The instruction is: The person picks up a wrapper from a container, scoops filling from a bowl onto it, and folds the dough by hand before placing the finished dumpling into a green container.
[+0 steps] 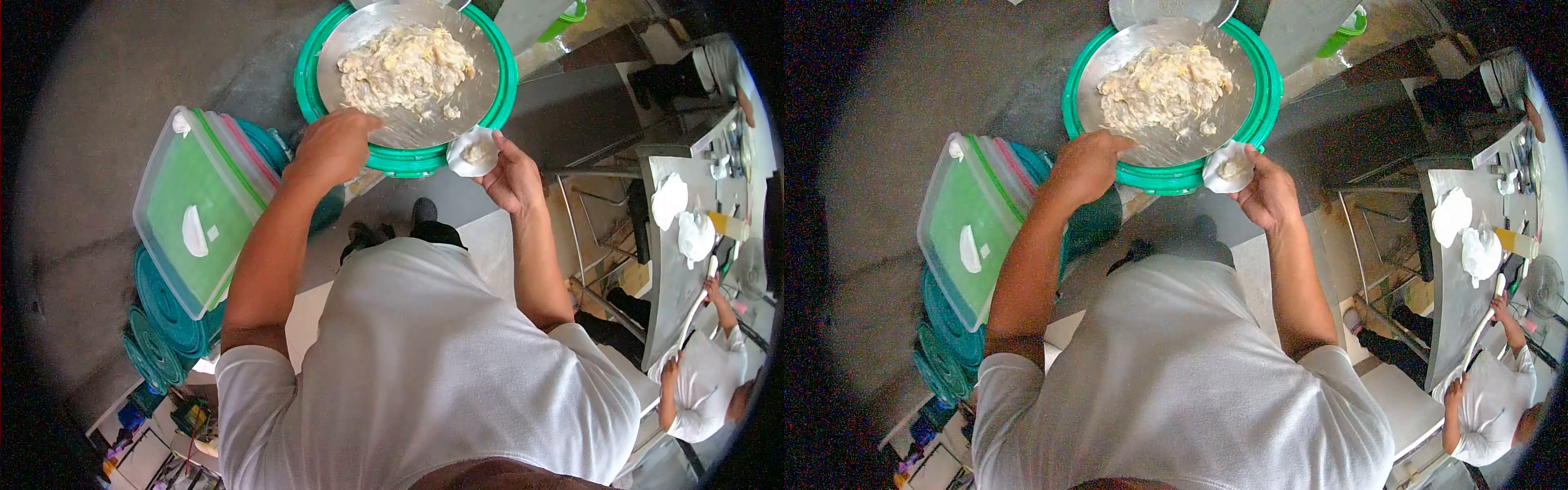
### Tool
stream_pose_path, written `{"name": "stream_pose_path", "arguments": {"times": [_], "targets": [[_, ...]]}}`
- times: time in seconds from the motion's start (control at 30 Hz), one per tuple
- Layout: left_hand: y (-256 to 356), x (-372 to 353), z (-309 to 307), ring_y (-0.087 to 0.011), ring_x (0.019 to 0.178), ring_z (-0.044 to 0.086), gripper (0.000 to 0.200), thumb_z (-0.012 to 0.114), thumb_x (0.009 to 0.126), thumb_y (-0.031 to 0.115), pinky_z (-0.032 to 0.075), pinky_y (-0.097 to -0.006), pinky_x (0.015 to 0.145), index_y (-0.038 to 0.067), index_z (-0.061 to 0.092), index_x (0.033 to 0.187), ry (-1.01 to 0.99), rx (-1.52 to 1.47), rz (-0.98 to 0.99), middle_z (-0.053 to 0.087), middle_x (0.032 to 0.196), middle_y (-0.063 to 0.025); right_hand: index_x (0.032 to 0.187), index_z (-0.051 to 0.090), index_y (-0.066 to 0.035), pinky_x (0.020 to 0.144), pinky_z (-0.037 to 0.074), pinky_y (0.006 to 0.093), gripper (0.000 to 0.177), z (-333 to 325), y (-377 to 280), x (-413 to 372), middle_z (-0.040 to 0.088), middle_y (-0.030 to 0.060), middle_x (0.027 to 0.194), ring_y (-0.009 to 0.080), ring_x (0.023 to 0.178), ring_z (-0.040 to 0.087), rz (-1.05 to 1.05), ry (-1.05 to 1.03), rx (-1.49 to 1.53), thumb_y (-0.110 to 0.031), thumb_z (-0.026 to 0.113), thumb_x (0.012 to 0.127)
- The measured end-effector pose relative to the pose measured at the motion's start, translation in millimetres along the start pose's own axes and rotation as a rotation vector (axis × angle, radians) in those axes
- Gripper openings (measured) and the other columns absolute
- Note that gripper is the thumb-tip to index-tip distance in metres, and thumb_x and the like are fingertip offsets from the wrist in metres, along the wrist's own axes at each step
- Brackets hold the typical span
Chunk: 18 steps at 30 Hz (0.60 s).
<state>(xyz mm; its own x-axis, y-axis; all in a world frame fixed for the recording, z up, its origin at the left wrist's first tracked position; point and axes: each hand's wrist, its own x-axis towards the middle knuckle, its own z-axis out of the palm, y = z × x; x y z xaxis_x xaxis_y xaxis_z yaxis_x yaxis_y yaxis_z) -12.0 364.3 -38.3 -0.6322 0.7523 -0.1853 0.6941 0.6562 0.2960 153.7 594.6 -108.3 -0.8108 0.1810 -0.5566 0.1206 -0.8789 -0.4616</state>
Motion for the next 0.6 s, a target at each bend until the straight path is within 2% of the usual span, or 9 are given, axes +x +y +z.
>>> {"name": "stream_pose_path", "arguments": {"times": [0.1,0.23,0.3,0.33,0.4,0.43,0.5,0.6], "targets": [[-9.0,-5.6,-10.8,-0.0385,0.095,0.065,0.027,0.056,0.088,0.007,0.051,-0.0458,0.087,0.004,0.070,0.110,-0.013,-0.082,0.082,0.068,0.103,-0.0224,0.128,0.048,0.005,0.099,0.049,0.0495,0.041,-0.2,-0.7,-0.8,0.060,0.0185,0.125,0.0317,0.114,0.061,0.007,-0.026,-0.007,-0.027,0.044,0.103],[-7.4,-11.7,-5.9,-0.0392,0.096,0.065,0.031,0.054,0.085,0.003,0.050,-0.0467,0.087,0.007,0.071,0.111,-0.017,-0.098,0.006,0.067,0.098,-0.0235,0.128,0.049,0.005,0.101,0.048,0.0495,0.041,0.4,-0.4,-0.1,0.060,0.0187,0.126,0.0321,0.115,0.060,0.024,0.024,-0.023,-0.028,0.045,0.103],[-5.8,-26.1,-7.7,-0.0383,0.092,0.065,0.027,0.057,0.087,0.006,0.050,-0.0441,0.084,0.007,0.071,0.110,-0.059,-0.407,0.061,0.068,0.097,-0.0225,0.128,0.048,0.005,0.102,0.047,0.0496,0.042,6.0,1.9,-4.8,0.059,0.0198,0.128,0.0325,0.117,0.059,0.027,-0.035,0.030,-0.028,0.045,0.103],[0.7,-33.3,-12.4,-0.0383,0.092,0.065,0.027,0.057,0.087,0.006,0.050,-0.0441,0.084,0.007,0.071,0.110,-0.067,-0.409,0.066,0.068,0.097,-0.0225,0.128,0.048,0.005,0.102,0.047,0.0496,0.042,8.8,1.9,-8.1,0.059,0.0198,0.128,0.0325,0.117,0.059,0.024,-0.026,0.034,-0.028,0.045,0.103],[15.6,-47.5,-22.3,-0.0366,0.085,0.064,0.025,0.058,0.089,0.008,0.050,-0.0432,0.078,0.007,0.070,0.111,-0.238,-0.698,-0.057,0.066,0.092,-0.0198,0.130,0.047,0.006,0.103,0.046,0.0492,0.044,13.4,-0.4,-17.2,0.057,0.0208,0.130,0.0326,0.118,0.059,0.024,-0.094,0.026,-0.028,0.045,0.103],[20.3,-51.8,-17.7,-0.0366,0.085,0.064,0.025,0.058,0.089,0.008,0.050,-0.0432,0.078,0.007,0.070,0.111,-0.247,-0.701,-0.052,0.066,0.092,-0.0198,0.130,0.047,0.006,0.103,0.046,0.0492,0.044,16.3,-3.3,-21.7,0.057,0.0208,0.130,0.0326,0.118,0.059,0.022,-0.084,0.029,-0.028,0.045,0.103],[27.2,-60.1,-7.9,-0.0346,0.086,0.064,0.029,0.056,0.091,0.008,0.051,-0.0392,0.079,0.008,0.068,0.118,0.021,-0.395,0.211,0.065,0.094,-0.0189,0.131,0.048,0.007,0.103,0.046,0.0477,0.045,24.0,-8.3,-29.1,0.058,0.0217,0.129,0.0325,0.118,0.059,0.058,-0.185,0.040,-0.028,0.044,0.103],[23.7,-67.0,-27.6,-0.0341,0.087,0.061,0.032,0.055,0.091,0.005,0.050,-0.0409,0.076,0.009,0.066,0.121,0.011,-0.312,0.184,0.059,0.091,-0.0183,0.127,0.050,0.007,0.100,0.049,0.0473,0.041,32.5,-10.3,-33.6,0.061,0.0209,0.123,0.0327,0.112,0.062,0.025,-0.201,0.019,-0.027,0.046,0.103]]}}
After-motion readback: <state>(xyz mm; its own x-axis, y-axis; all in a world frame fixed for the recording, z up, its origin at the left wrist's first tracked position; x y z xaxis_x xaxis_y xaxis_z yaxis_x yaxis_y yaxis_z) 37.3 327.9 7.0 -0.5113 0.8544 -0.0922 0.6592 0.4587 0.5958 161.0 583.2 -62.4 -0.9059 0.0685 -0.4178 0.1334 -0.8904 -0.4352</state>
